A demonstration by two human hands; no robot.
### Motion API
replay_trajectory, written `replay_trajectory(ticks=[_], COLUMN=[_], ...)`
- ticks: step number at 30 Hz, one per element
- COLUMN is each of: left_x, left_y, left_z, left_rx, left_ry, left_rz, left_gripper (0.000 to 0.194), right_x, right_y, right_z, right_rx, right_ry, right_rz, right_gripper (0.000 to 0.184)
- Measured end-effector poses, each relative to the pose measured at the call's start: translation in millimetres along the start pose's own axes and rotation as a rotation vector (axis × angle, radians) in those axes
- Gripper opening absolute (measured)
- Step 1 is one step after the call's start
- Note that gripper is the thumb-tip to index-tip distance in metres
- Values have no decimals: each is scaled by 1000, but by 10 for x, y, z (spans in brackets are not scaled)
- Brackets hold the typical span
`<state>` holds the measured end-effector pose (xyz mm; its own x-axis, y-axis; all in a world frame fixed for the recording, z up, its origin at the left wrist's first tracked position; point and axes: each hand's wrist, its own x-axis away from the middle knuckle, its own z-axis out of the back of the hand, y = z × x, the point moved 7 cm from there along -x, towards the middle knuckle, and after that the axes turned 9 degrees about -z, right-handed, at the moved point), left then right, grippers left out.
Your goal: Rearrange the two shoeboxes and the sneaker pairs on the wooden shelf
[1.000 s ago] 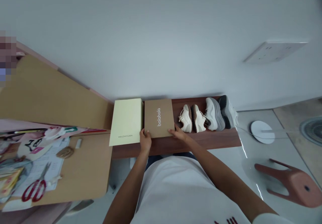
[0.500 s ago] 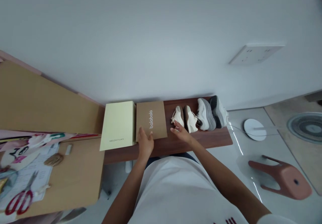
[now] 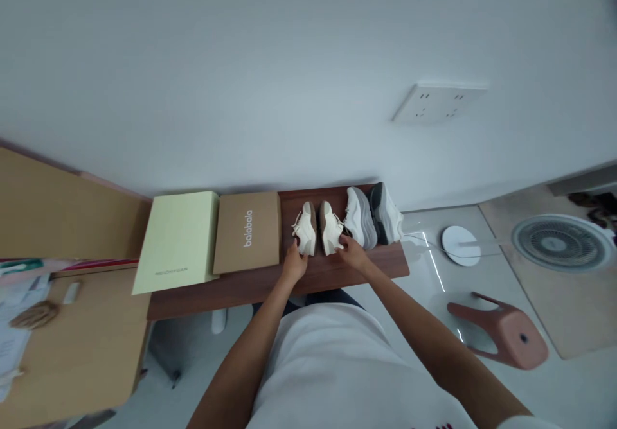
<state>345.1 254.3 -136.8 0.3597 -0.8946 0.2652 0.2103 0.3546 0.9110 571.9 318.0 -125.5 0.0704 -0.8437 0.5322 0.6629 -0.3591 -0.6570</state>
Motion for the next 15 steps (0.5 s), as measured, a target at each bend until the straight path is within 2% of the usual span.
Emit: replay_trajectory(ticks=[3, 6, 8, 11, 15], left_x=[-52, -76, -76, -61, -71], left_y=[-174, -209, -184, -102, 115], left_z=[-72, -90, -67, -21, -13], left_rx=[-46, -98, -72, -5, -34], left_ry=[-18, -45, -23, 19, -54], left_rz=[111, 115, 97, 58, -72], left_gripper=[43, 29, 24, 22, 20], right_x=[-66, -121, -135, -117, -65], right_y=[37, 54, 51, 33, -41], right_z=[-77, -149, -159, -120, -5], right_rx=[169, 259, 260, 228, 261], right_ry=[-10, -40, -53, -70, -54], right_rz=[3, -3, 11, 52, 96], right_gripper=[45, 32, 27, 28, 35])
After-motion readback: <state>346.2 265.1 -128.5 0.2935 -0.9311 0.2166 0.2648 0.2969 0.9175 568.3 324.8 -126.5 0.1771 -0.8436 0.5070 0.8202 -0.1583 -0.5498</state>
